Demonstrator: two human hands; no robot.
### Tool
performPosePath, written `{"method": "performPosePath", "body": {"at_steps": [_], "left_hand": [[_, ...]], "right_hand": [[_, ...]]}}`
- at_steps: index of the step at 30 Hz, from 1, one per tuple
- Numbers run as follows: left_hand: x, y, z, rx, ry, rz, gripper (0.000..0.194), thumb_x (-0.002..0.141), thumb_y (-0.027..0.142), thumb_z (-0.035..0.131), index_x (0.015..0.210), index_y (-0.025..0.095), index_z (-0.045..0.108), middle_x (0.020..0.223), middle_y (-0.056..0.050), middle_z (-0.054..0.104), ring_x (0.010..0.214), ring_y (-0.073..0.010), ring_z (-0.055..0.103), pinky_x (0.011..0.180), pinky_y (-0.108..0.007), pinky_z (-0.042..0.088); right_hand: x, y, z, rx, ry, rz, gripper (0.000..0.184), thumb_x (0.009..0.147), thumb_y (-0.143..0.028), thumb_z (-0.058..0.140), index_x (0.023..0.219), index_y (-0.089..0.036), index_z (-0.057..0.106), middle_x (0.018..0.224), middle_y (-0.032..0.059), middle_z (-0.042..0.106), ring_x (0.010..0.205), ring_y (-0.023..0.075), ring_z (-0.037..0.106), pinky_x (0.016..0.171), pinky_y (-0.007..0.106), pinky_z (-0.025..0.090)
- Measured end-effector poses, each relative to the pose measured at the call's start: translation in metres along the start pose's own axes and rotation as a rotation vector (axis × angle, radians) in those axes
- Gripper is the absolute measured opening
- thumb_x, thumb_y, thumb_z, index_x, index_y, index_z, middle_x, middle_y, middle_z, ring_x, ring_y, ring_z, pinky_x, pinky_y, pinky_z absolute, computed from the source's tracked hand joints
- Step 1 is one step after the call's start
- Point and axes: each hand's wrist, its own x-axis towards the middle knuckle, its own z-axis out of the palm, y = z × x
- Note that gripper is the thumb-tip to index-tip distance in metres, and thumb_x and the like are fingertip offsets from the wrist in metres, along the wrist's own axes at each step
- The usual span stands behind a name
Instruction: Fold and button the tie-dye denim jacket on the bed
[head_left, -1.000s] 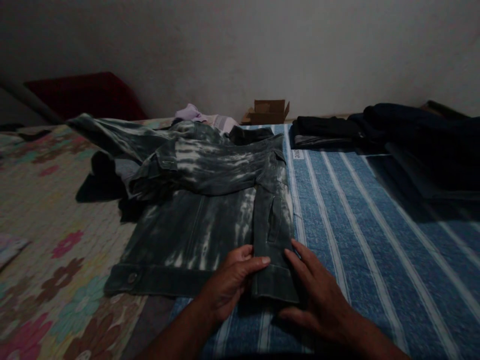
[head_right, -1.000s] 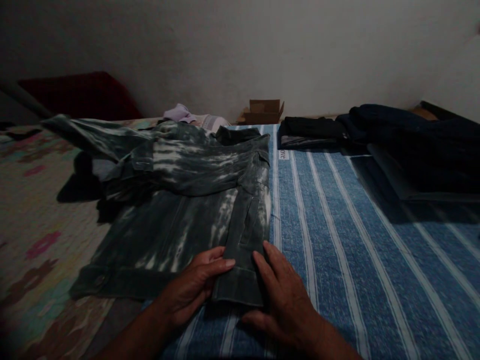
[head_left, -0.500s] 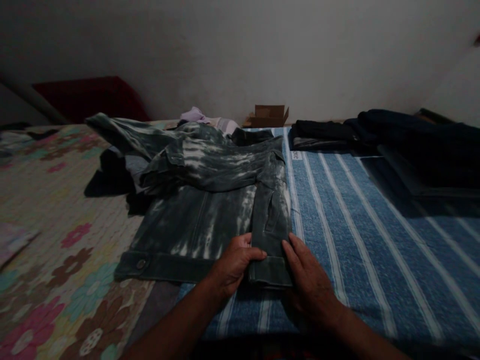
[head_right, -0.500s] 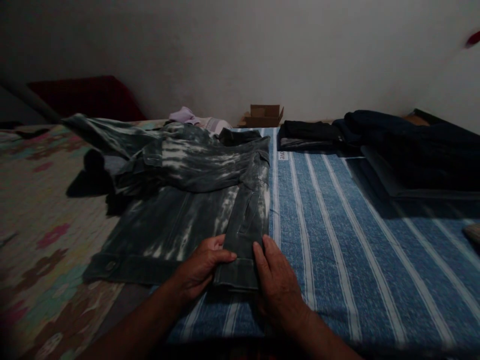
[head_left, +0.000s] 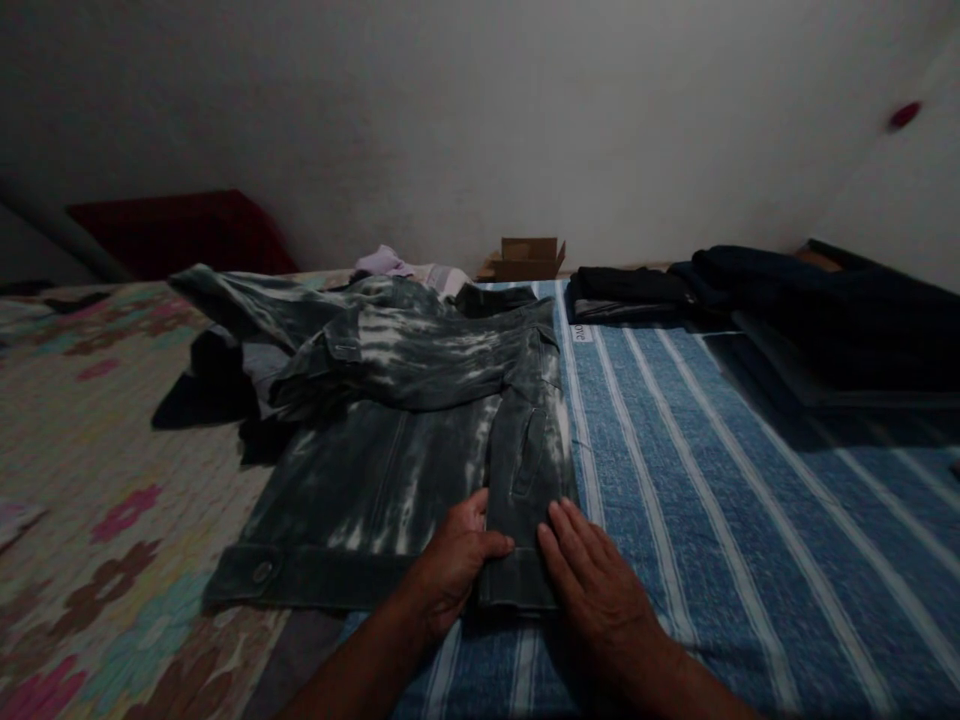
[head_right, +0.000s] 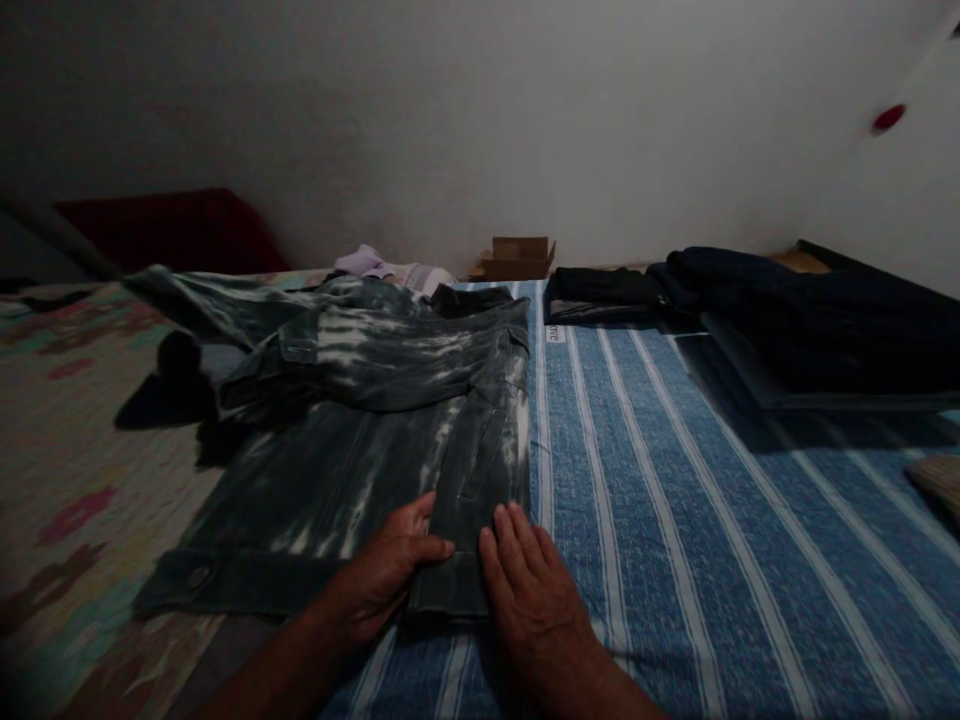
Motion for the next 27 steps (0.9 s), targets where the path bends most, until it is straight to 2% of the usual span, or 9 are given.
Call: {"method": "performPosePath", "body": {"at_steps": [4,8,12,16,18,22,27], "left_hand": [[0.005,0.005,-0.005,0.037,0.004,0.011,0.054,0.056,0.004,0.067,0.108,0.014,0.059,0.097,-0.010,0.072,0.087,-0.0252,0.069,0.074,-0.032,0.054],[0.018,0.013,-0.009,0.084,0.065,0.024,0.049,0.059,0.011,0.074,0.106,0.014,0.059,0.088,-0.009,0.073,0.078,-0.0242,0.070,0.071,-0.032,0.055],[0.049,0.030,-0.010,0.107,0.122,0.055,0.036,0.060,0.014,0.076,0.094,0.013,0.062,0.080,-0.008,0.073,0.072,-0.0239,0.070,0.066,-0.031,0.055],[0.093,0.050,-0.010,0.025,0.179,0.082,0.020,0.060,0.011,0.074,0.077,0.013,0.063,0.065,-0.005,0.071,0.058,-0.0210,0.068,0.059,-0.030,0.055],[0.113,0.060,-0.010,-0.042,0.198,0.033,0.013,0.062,0.010,0.072,0.072,0.012,0.063,0.061,-0.005,0.070,0.054,-0.0203,0.067,0.058,-0.030,0.055],[0.141,0.079,-0.010,-0.157,0.198,-0.114,0.005,0.072,0.012,0.065,0.076,0.009,0.067,0.061,-0.007,0.070,0.052,-0.0214,0.067,0.059,-0.032,0.056],[0.155,0.093,-0.008,-0.188,0.239,-0.098,0.008,0.076,0.014,0.063,0.081,0.009,0.068,0.060,-0.006,0.070,0.051,-0.0205,0.067,0.060,-0.031,0.057]], "right_hand": [[0.000,0.001,0.006,-0.016,0.013,-0.015,0.046,0.084,-0.006,0.037,0.127,-0.009,0.053,0.133,0.0177,0.054,0.134,0.0291,0.037,0.095,0.041,0.048],[-0.001,0.000,0.012,-0.028,0.044,-0.004,0.042,0.088,-0.012,0.036,0.126,-0.012,0.055,0.131,0.0166,0.056,0.128,0.0292,0.045,0.092,0.041,0.049],[0.003,-0.001,0.017,-0.076,0.128,-0.032,0.038,0.092,-0.018,0.034,0.122,-0.014,0.057,0.126,0.0161,0.060,0.124,0.0287,0.050,0.093,0.041,0.047],[0.011,0.003,0.022,-0.098,0.221,-0.123,0.033,0.095,-0.024,0.036,0.116,-0.017,0.061,0.118,0.0115,0.065,0.117,0.0253,0.056,0.103,0.044,0.040],[0.013,0.006,0.028,-0.105,0.256,-0.172,0.028,0.095,-0.024,0.040,0.111,-0.018,0.062,0.112,0.0082,0.068,0.112,0.0228,0.059,0.106,0.042,0.038],[0.009,0.011,0.045,-0.101,0.272,-0.201,0.021,0.093,-0.024,0.046,0.109,-0.022,0.059,0.108,0.0048,0.070,0.113,0.0212,0.060,0.104,0.042,0.042],[0.001,0.005,0.072,-0.020,0.233,-0.182,0.021,0.090,-0.023,0.053,0.110,-0.024,0.057,0.106,0.0040,0.071,0.109,0.0216,0.063,0.098,0.039,0.049]]}}
